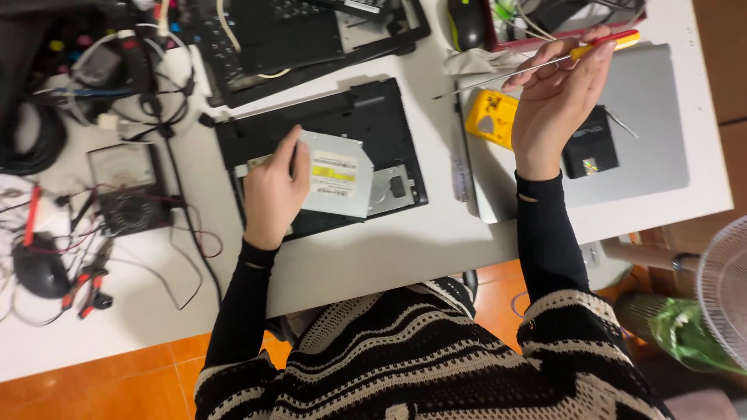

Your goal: The person holds a disc drive over a laptop, turns it over, and pulls a metal bracket from its side. They then use a screwdriver to pry a plastic faceplate off the front of the drive.

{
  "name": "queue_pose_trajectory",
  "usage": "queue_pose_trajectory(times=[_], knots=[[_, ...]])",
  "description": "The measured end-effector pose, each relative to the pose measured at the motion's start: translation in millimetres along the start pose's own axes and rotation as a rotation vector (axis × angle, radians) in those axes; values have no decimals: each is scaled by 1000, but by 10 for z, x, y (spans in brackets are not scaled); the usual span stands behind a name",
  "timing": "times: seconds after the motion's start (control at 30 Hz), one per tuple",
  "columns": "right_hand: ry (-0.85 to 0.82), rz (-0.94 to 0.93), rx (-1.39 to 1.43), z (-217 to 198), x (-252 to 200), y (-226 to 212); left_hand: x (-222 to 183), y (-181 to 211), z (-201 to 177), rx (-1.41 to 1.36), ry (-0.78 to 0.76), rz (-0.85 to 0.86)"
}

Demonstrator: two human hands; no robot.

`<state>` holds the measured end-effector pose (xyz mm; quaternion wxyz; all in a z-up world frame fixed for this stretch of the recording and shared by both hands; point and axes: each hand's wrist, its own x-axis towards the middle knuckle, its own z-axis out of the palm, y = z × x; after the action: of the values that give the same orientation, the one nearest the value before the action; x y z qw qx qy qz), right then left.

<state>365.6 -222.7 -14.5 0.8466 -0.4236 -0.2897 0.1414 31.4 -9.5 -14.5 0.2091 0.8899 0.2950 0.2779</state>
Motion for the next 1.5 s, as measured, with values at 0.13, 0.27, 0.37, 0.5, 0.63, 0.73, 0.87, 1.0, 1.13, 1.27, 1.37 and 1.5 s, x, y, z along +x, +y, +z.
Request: queue_pose_trajectory(times=[0.13, 0.27, 0.37, 0.5, 0.63, 0.73, 0.87, 1.0, 1.13, 1.27, 1.37, 1.5], knots=[[-57, 23, 44, 583, -144, 15, 63, 1, -119, 183, -33, 17], [-54, 142, 108, 792, -339, 215, 107, 118, -115, 64, 30, 49], [-37, 230, 138, 844, -489, 353, 36, 146, 35, -285, 99, 55], [-62, 282, 138, 774, -633, 427, -35, 195, 103, -565, 158, 51], [-89, 291, 107, 856, -694, 449, -82, 120, 128, -539, 165, 47], [-94, 307, 104, 879, -732, 448, -113, 81, 182, -552, 195, 108], [-114, 311, 96, 897, -753, 457, -117, 74, 218, -528, 208, 114], [-139, 308, 89, 883, -774, 465, -124, 79, 217, -486, 212, 116], [-122, 290, 79, 813, -799, 483, -132, 35, 239, -440, 212, 154], [-157, 224, 64, 832, -821, 439, -139, 29, 238, -408, 231, 166], [-162, 215, 61, 846, -848, 424, -141, 32, 232, -431, 248, 147], [-162, 202, 70, 829, -877, 443, -143, 32, 235, -461, 256, 133]])
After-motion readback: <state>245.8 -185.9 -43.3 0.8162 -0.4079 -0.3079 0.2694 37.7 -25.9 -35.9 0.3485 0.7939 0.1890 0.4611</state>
